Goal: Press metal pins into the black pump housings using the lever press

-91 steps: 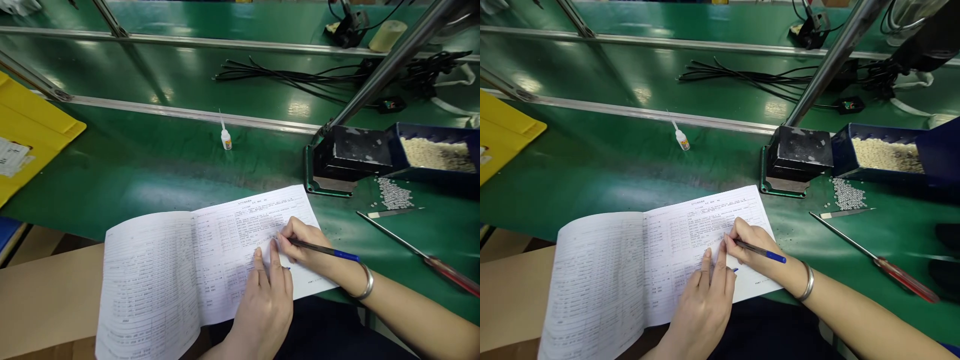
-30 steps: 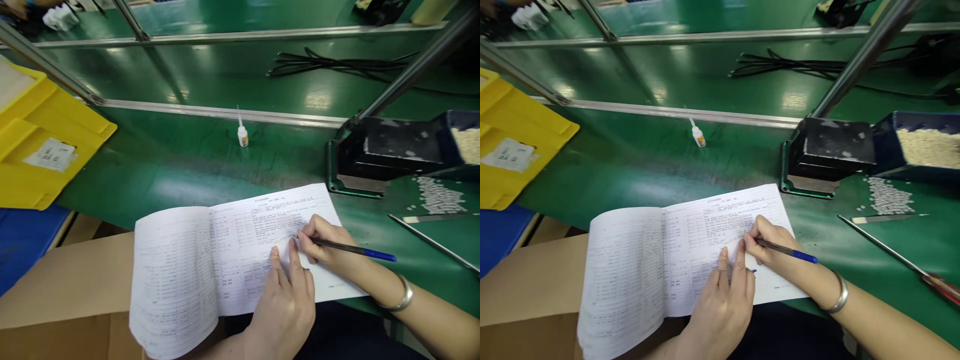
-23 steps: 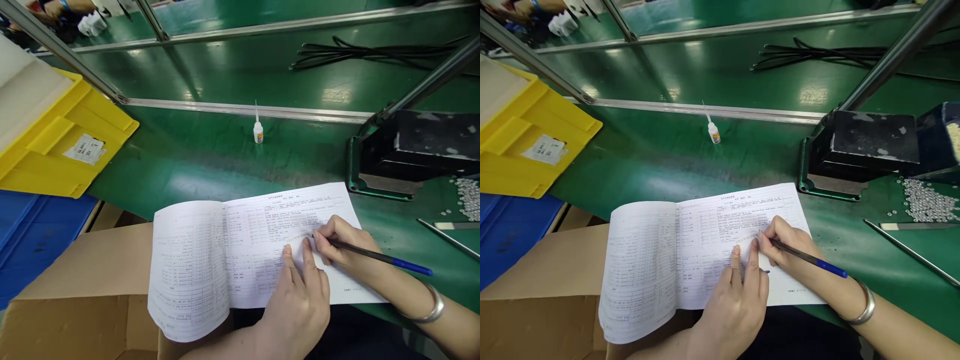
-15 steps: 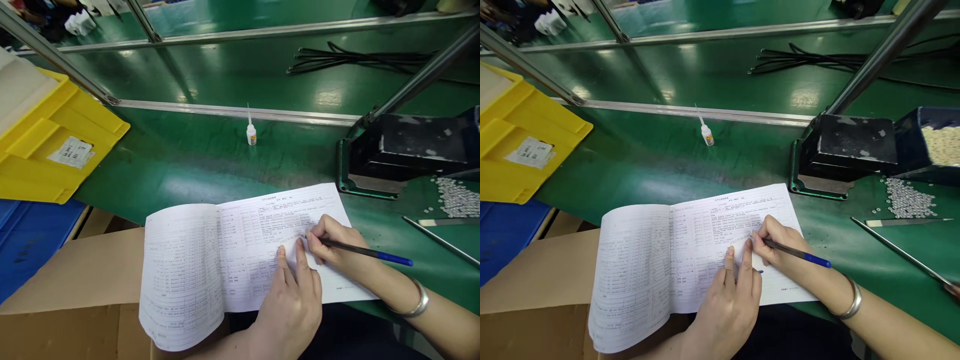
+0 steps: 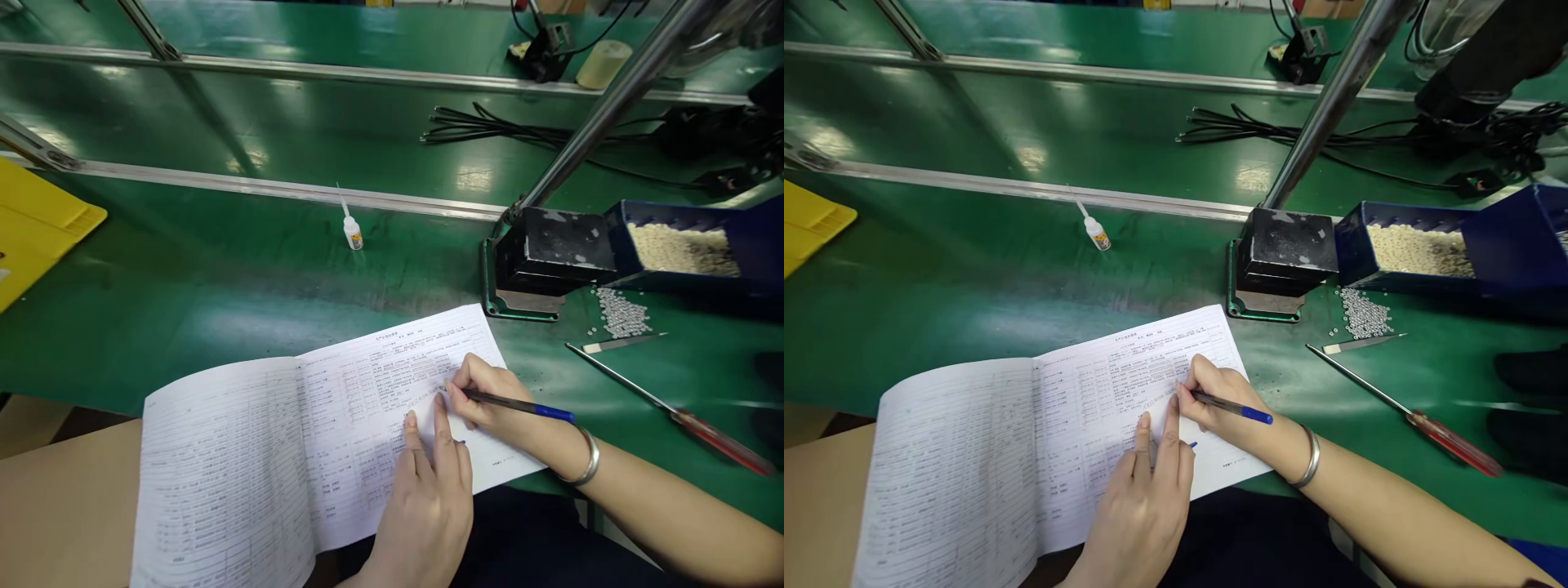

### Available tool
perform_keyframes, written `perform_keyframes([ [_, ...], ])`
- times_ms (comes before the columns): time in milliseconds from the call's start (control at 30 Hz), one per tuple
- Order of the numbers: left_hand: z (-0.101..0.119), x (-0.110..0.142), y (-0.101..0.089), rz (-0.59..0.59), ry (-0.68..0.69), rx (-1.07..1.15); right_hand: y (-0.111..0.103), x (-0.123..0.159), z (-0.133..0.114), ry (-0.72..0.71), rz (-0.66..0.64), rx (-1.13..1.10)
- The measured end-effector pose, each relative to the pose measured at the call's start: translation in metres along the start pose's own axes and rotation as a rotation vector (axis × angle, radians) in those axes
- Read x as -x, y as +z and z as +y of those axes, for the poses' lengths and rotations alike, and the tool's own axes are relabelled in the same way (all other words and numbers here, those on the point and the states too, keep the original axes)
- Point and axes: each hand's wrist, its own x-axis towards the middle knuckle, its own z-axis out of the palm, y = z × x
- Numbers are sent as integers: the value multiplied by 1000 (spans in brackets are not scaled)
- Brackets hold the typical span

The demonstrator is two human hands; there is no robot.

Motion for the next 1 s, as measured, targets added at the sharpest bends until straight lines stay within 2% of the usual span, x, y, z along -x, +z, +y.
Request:
perform_keyframes([
  [133,2,1,4,44,-11,-12,0,-1,1,-22,-1,7],
  [367,2,0,0,-24,-12,19,3,-1,4,-47,31,29],
  [600,0,0,0,-20,9,-4,3,-1,3,9,40,-2],
  [800,-1,1,7,65,26,10,1,-2,-5,47,55,-41],
  [1000,-2,3,4,20,56,-43,2,3,-3,79,67,14],
])
